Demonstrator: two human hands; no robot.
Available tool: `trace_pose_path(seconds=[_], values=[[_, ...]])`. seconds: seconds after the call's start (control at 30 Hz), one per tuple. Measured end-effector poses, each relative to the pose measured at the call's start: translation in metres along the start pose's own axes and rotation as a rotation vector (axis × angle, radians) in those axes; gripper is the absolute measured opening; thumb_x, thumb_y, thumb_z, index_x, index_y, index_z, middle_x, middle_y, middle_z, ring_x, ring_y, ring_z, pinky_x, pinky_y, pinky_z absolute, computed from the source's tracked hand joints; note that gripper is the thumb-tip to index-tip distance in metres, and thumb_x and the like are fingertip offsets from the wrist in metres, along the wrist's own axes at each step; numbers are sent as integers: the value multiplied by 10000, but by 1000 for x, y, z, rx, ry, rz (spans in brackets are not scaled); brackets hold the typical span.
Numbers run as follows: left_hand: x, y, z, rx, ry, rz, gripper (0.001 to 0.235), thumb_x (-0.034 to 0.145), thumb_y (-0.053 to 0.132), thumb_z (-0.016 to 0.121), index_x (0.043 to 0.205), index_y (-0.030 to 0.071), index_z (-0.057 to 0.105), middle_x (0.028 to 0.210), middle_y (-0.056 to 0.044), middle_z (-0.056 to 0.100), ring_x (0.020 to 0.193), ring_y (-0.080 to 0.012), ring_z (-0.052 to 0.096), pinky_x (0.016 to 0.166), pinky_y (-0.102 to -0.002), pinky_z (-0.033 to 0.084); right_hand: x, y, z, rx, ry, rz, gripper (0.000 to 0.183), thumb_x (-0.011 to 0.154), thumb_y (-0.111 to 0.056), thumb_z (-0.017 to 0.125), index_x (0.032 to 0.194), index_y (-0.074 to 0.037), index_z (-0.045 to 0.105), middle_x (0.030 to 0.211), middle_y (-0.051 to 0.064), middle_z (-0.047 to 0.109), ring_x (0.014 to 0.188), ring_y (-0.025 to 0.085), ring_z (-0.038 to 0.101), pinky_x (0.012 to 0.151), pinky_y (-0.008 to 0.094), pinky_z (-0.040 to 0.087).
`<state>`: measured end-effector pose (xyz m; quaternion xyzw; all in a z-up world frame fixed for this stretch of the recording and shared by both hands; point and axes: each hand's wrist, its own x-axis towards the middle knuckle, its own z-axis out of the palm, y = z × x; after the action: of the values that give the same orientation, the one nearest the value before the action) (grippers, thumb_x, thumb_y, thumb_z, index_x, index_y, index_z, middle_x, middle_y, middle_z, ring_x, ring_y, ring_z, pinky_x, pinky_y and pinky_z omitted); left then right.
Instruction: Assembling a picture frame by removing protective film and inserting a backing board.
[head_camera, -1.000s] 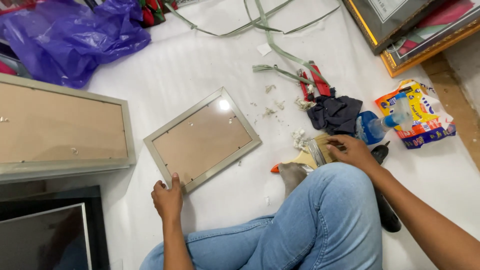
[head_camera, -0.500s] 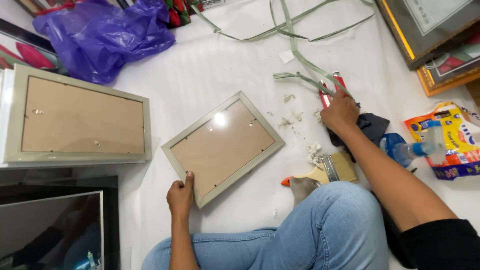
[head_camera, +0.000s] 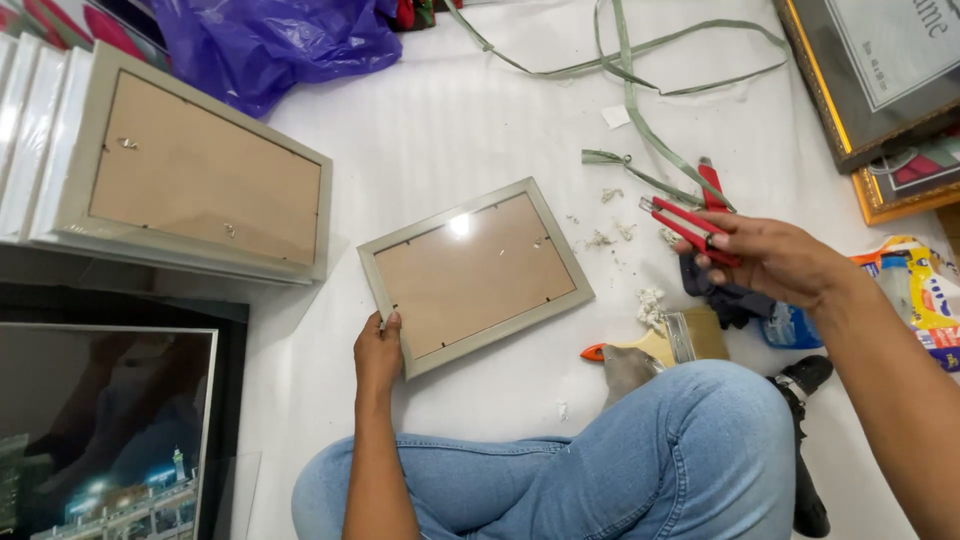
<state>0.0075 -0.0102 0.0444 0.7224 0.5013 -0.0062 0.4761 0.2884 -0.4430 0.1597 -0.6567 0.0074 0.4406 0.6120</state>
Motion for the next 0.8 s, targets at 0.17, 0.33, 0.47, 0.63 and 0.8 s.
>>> trace_pose_path(seconds=[0.17, 0.33, 0.47, 0.63, 0.8], values=[[0, -1, -4, 136, -37, 25, 446, 999, 362, 548, 1271, 28, 663, 1093, -183, 745, 987, -315, 714, 891, -394, 555, -21, 15, 51, -55, 185, -41, 251, 1054, -146, 561, 1220, 35, 616, 867, 136, 592, 659, 136, 409, 545, 271, 339], [5, -8, -4, 210, -23, 76, 519, 983, 420, 572, 1250, -24, 615, 1080, -239, 725, 949, -363, 725, 860, -425, 574, -17, -10, 122, -192, 452, -74, 425, 1060, -403, 667, 845, -48, 573, 666, 71, 513, 537, 139, 399, 469, 282, 307], [22, -29, 5, 298, 22, 168, 480, 914, 414, 683, 1133, -14, 675, 1035, -177, 688, 924, -326, 672, 838, -417, 547, -1, -33, 156, -309, 291, -297, 269, 1128, -244, 462, 1189, 11, 523, 995, 201, 742, 708, 248, 686, 589, 307, 507], [5, -6, -10, 276, -86, 161, 503, 931, 313, 695, 1228, -90, 653, 1084, -261, 651, 1090, -433, 671, 876, -489, 562, 91, 7, 134, -875, 531, -296, 270, 1014, -385, 698, 1046, -117, 689, 711, 73, 692, 559, 209, 656, 485, 317, 487], [26, -32, 3, 152, -71, 160, 408, 915, 305, 706, 1101, -57, 732, 950, -253, 718, 1021, -455, 691, 844, -519, 556, 109, 31, 165, -1094, 616, -280, 327, 964, -612, 724, 1105, -319, 757, 678, -39, 634, 666, 232, 684, 591, 340, 527]])
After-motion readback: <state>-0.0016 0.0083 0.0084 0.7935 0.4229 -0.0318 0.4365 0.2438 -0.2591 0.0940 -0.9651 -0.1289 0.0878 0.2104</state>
